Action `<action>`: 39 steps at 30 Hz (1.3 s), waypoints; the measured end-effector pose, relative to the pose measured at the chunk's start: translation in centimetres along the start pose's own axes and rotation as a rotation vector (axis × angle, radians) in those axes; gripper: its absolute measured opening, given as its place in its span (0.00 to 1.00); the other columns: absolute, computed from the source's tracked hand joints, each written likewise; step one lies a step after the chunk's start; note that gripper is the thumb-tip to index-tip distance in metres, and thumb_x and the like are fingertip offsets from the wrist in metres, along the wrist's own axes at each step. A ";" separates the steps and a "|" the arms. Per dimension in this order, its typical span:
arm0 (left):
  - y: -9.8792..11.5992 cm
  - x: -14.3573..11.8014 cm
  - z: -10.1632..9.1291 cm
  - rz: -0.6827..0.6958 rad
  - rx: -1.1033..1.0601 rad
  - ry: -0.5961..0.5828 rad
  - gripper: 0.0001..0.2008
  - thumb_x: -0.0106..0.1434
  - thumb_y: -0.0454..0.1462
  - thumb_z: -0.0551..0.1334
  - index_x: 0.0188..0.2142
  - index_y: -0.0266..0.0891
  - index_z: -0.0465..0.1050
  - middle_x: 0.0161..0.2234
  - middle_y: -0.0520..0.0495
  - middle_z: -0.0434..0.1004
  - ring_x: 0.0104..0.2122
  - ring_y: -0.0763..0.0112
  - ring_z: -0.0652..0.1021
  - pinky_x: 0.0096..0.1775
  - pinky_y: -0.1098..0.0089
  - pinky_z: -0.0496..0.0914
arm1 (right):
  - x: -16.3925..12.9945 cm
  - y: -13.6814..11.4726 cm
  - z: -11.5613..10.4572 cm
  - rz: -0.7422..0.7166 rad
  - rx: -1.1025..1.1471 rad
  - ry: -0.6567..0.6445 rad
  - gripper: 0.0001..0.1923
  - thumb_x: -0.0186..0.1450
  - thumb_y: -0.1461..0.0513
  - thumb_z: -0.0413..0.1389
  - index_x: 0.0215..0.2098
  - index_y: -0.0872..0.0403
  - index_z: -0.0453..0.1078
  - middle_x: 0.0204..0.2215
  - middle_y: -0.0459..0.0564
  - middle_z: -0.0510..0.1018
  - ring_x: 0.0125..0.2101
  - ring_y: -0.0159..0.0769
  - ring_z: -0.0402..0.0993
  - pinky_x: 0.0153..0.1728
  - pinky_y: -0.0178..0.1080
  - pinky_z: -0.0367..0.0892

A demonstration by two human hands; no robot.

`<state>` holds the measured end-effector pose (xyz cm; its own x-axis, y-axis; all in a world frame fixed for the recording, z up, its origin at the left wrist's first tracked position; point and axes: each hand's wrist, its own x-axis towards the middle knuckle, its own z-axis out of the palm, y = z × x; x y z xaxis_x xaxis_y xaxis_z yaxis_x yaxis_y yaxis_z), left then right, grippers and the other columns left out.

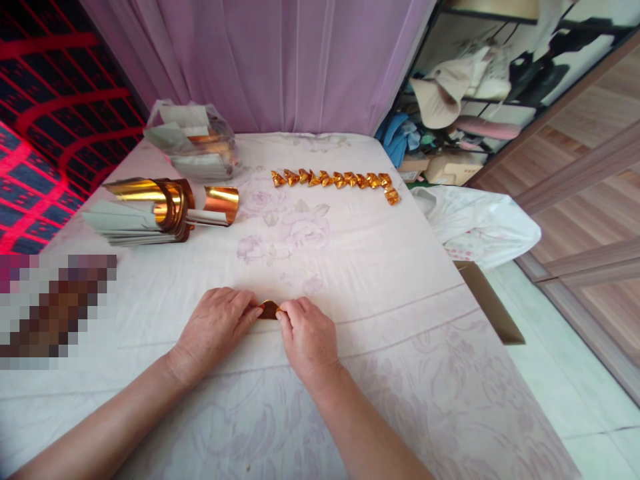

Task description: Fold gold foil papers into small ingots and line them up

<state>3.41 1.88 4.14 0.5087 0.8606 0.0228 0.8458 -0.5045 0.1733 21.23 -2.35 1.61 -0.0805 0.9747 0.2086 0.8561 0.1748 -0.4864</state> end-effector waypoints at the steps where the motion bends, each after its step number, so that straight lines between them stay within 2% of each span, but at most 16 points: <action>1: 0.0 0.0 0.0 -0.003 0.008 0.003 0.09 0.69 0.40 0.58 0.33 0.39 0.70 0.29 0.48 0.76 0.32 0.60 0.76 0.39 0.60 0.65 | 0.0 0.0 0.1 0.000 0.003 0.014 0.07 0.69 0.62 0.51 0.36 0.51 0.70 0.32 0.46 0.78 0.32 0.34 0.75 0.33 0.34 0.62; 5: 0.2 0.0 0.2 -0.010 0.038 0.012 0.08 0.69 0.39 0.58 0.34 0.39 0.70 0.29 0.48 0.76 0.33 0.59 0.76 0.38 0.60 0.65 | 0.0 0.0 0.2 0.016 0.020 0.045 0.05 0.68 0.63 0.52 0.41 0.52 0.68 0.32 0.46 0.79 0.32 0.34 0.75 0.32 0.34 0.62; 10: 0.1 0.1 0.4 -0.002 0.056 0.020 0.08 0.69 0.39 0.58 0.33 0.39 0.70 0.28 0.48 0.76 0.32 0.59 0.76 0.38 0.60 0.64 | 0.1 -0.2 0.2 0.017 -0.018 0.008 0.04 0.68 0.64 0.53 0.35 0.51 0.67 0.31 0.44 0.77 0.30 0.33 0.74 0.30 0.34 0.59; 23: 0.1 -0.1 1.0 0.039 0.100 0.088 0.08 0.68 0.39 0.59 0.33 0.39 0.68 0.27 0.49 0.74 0.31 0.59 0.75 0.37 0.60 0.64 | 0.2 -0.2 0.2 -0.002 -0.065 -0.005 0.04 0.67 0.65 0.54 0.34 0.51 0.67 0.31 0.45 0.76 0.30 0.33 0.72 0.30 0.34 0.58; 39: 0.3 0.0 0.8 0.002 0.113 0.038 0.08 0.68 0.41 0.59 0.34 0.39 0.69 0.29 0.48 0.74 0.33 0.59 0.75 0.37 0.61 0.64 | 0.2 -0.2 0.2 0.016 -0.081 -0.048 0.04 0.67 0.65 0.55 0.34 0.51 0.68 0.32 0.44 0.74 0.31 0.32 0.72 0.30 0.34 0.58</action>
<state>3.82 1.67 3.42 0.5059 0.8604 0.0605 0.8585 -0.5091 0.0612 20.95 -2.19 1.55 -0.0889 0.9832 0.1595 0.8957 0.1490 -0.4190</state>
